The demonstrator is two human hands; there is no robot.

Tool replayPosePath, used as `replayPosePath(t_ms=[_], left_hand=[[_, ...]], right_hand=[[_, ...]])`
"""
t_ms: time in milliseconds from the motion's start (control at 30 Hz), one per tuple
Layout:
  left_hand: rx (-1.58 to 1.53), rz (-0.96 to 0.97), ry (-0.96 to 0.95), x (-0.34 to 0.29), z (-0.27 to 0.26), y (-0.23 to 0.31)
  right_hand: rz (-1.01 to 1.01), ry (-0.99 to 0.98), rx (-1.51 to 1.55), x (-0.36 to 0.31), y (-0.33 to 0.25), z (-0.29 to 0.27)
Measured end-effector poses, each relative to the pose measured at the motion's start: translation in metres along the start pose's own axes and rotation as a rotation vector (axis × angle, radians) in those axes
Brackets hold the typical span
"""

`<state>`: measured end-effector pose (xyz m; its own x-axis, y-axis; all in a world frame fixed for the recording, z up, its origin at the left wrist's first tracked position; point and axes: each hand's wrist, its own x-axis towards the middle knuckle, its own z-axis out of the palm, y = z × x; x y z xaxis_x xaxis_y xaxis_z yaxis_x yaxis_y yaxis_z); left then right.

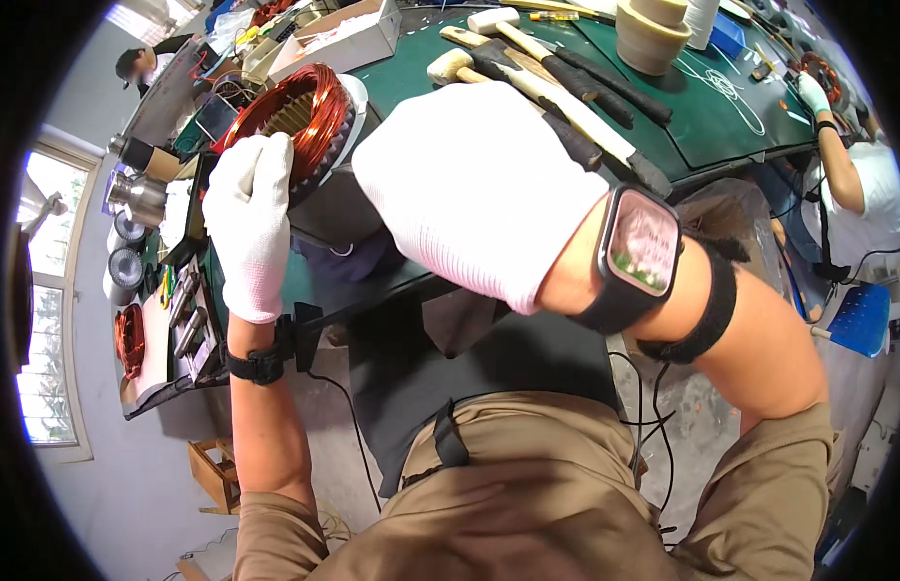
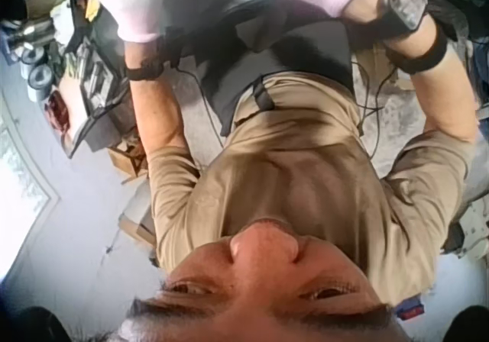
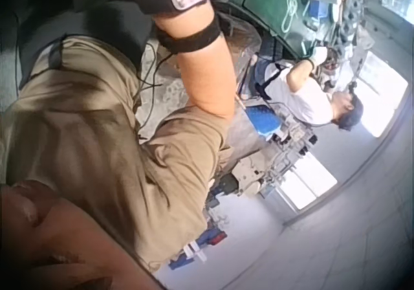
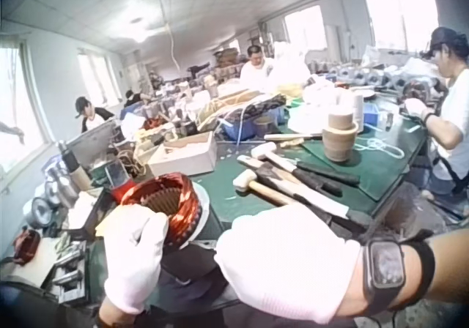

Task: Manually assemble and inspect the winding components of a motor stator using hand tools.

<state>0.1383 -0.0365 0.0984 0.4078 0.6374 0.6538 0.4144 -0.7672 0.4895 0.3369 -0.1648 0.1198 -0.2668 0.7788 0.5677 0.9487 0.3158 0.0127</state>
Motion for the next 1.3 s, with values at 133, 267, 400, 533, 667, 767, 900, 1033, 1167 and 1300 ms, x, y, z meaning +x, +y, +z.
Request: replayPosePath(t_ms=[133,267,400,533,667,767,900,1033,1167,1300], left_hand=[[-0.025,0.084,0.124,-0.006,0.005,-0.005],[0.03,0.102,0.106,-0.008,0.007,0.0],[0.114,0.203,0.146,-0.007,0.013,0.001],[-0.057,0.168,0.208,-0.003,0.015,-0.014],[-0.044,0.055,0.092,-0.006,0.002,-0.012],[0.028,0.126,0.076,-0.008,-0.003,-0.015],[0.199,0.344,0.091,-0.006,-0.002,-0.013],[0.16,0.232,0.085,-0.008,0.004,-0.002],[0.2,0.236,0.096,-0.005,0.009,0.009],[0.174,0.245,0.141,0.002,0.014,0.008]], right_hand=[[-0.011,0.013,-0.037,0.002,-0.012,0.013],[0.065,0.009,-0.18,0.006,-0.02,0.021],[0.103,-0.059,-0.203,0.018,-0.026,0.01],[-0.212,0.072,-0.011,0.063,-0.009,-0.011],[-0.158,-0.005,-0.021,0.055,0.007,-0.009],[-0.108,-0.042,-0.016,0.025,0.003,-0.008],[-0.045,-0.038,-0.024,0.007,-0.013,-0.003],[0.04,-0.099,-0.1,0.011,-0.028,0.003],[0.106,-0.065,-0.237,0.024,-0.04,0.005],[-0.016,0.032,-0.041,0.061,-0.009,-0.008]])
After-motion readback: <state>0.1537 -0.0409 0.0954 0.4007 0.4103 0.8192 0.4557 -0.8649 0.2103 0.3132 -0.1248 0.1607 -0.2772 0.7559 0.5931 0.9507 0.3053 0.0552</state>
